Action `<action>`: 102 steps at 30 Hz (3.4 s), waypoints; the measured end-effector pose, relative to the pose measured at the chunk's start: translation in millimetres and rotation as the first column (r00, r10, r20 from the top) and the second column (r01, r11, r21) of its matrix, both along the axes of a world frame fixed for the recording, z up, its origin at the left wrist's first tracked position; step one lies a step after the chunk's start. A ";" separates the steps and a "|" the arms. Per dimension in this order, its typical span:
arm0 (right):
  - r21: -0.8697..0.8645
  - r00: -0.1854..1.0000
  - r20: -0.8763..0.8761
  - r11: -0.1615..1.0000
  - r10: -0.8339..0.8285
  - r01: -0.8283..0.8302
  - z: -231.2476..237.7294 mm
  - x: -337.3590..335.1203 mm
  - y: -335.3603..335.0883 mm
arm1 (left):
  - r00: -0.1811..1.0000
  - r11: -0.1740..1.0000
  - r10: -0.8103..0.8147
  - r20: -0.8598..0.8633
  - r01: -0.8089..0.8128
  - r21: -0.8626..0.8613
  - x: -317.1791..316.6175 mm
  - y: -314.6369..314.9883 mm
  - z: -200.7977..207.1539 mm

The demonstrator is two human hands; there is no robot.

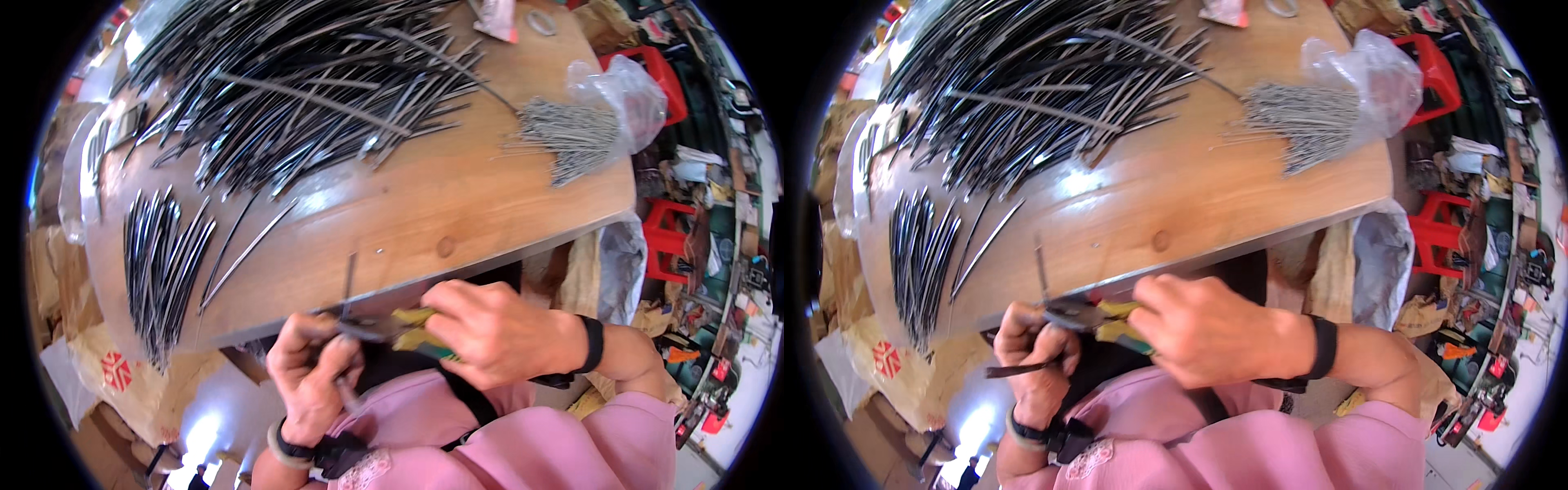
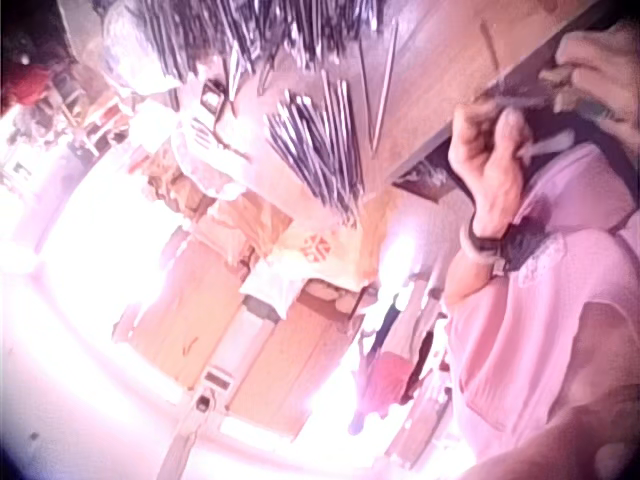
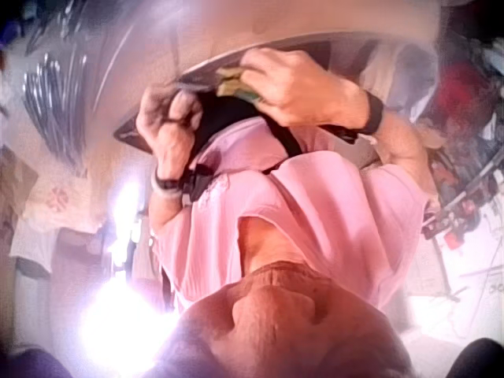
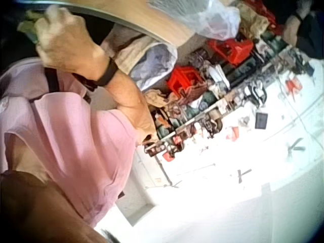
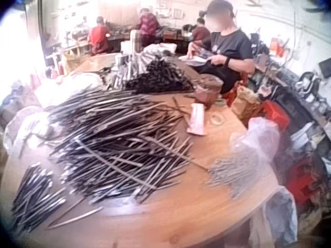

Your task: The person groups several metal strips together and secures them by twisting a thin wire around the bundle with pliers.

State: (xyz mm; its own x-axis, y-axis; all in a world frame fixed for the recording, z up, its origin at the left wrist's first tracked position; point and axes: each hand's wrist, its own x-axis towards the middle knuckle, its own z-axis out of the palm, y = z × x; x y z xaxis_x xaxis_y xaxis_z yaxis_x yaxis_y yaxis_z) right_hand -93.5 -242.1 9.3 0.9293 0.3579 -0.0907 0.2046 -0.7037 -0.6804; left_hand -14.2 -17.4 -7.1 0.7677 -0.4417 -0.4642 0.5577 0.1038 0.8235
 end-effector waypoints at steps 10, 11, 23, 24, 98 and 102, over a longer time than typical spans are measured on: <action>-0.172 0.929 0.346 0.964 -0.134 0.203 10.1 16.4 -57.8 | 0.931 0.955 0.111 0.349 -0.197 0.223 46.7 44.6 8.8; -0.213 0.901 0.389 0.933 -0.192 0.291 9.9 23.0 -74.9 | 0.878 0.931 0.124 0.463 -0.263 0.251 55.6 64.7 6.4; -0.611 0.804 0.574 0.735 0.156 0.293 -11.0 53.1 -124.0 | 0.623 0.768 -0.513 0.591 0.025 0.640 75.7 -35.4 24.9; -0.571 0.781 0.616 0.743 0.106 0.349 -7.7 53.8 -122.9 | 0.550 0.765 -0.541 0.636 0.008 0.644 80.6 -54.4 24.8; -0.036 0.939 0.319 0.989 -0.127 0.146 1.0 19.1 -38.8 | 0.872 0.868 -0.435 -0.224 0.473 0.154 -5.4 -15.2 8.3; -0.051 0.948 0.299 0.990 -0.110 0.131 -6.0 18.2 -37.4 | 0.851 0.849 -0.437 -0.291 0.498 0.180 -2.5 -11.5 10.7</action>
State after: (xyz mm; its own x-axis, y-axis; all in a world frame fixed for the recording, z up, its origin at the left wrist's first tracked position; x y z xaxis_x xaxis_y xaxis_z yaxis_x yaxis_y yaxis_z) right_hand -75.3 -279.6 3.3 0.9541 0.2446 0.1727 0.2994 -0.7787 -0.5514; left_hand -16.8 -28.9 3.6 0.3555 -0.5721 -0.7392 0.6647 -0.4012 0.6302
